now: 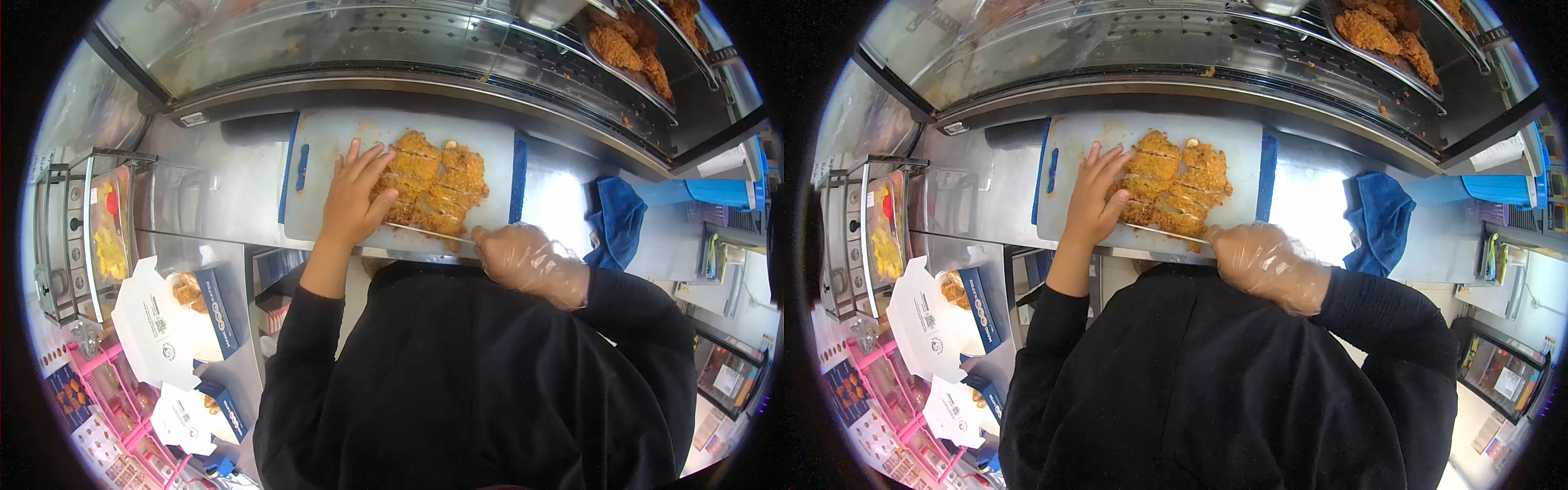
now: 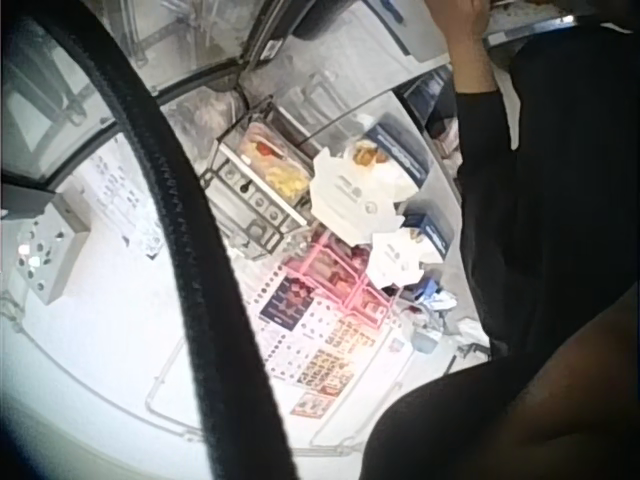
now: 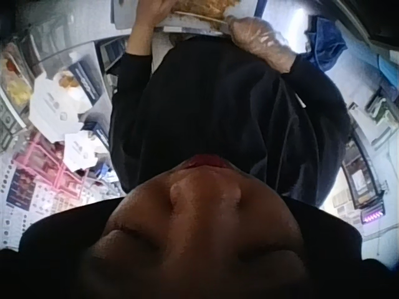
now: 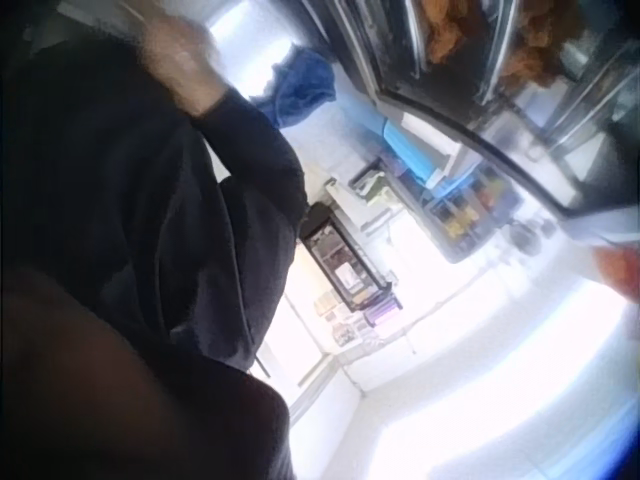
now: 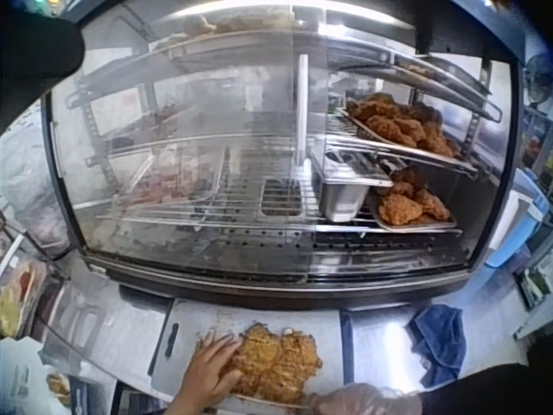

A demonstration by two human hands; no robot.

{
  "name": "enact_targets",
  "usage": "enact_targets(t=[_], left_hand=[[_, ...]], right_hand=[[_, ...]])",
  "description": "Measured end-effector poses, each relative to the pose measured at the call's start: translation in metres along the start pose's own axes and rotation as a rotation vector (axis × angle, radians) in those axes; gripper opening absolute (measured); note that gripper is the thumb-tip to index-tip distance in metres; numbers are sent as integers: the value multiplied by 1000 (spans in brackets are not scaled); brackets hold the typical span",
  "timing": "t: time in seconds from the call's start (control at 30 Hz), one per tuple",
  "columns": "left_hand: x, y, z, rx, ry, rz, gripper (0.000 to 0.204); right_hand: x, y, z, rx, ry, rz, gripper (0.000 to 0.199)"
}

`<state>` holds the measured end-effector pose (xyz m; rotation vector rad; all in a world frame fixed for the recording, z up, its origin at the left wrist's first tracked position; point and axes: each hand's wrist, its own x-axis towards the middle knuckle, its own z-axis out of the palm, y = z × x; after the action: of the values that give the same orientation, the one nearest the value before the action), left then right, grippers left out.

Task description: Assemble meal boxes by adding rice balls, slicing fried chicken, and portioning scrambled eggs.

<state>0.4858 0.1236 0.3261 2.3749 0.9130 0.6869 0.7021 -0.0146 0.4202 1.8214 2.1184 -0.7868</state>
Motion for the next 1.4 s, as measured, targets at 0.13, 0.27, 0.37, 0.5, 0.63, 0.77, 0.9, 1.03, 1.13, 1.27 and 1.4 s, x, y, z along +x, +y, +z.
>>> enact_targets(t=[0.13,0.27,0.37,0.5,0.63,0.77,0.9,1.03,1.13,1.27,1.4], left_hand=[[7,16,-26,5,88,16,52],[17,15,-23,13,85,67,51],[13,5,-6,86,24,66,50],[18,1,2,38,-1,65,50],[14,-2,4,47,-12,47,50],[13,-2,3,92,-50,54,48],[22,-8,4,135,-19,65,47],[23,-17,2,113,-15,33,46],[23,-15,0,100,-16,30,44],[25,-9,-3,119,-13,27,42],[20,5,-20,79,217,62,40]], right_hand=[[-7,-4,-20,21,19,-25,21],[-9,0,-13,10,59,22,17],[-2,6,8,11,124,15,13],[1,4,5,-26,80,52,15],[5,4,14,-22,98,25,14],[11,8,29,-20,118,31,15],[25,8,20,-16,19,129,19],[26,11,17,29,186,-34,19],[25,6,26,27,201,87,22],[23,14,29,14,264,32,24],[10,14,11,11,338,-81,16]])
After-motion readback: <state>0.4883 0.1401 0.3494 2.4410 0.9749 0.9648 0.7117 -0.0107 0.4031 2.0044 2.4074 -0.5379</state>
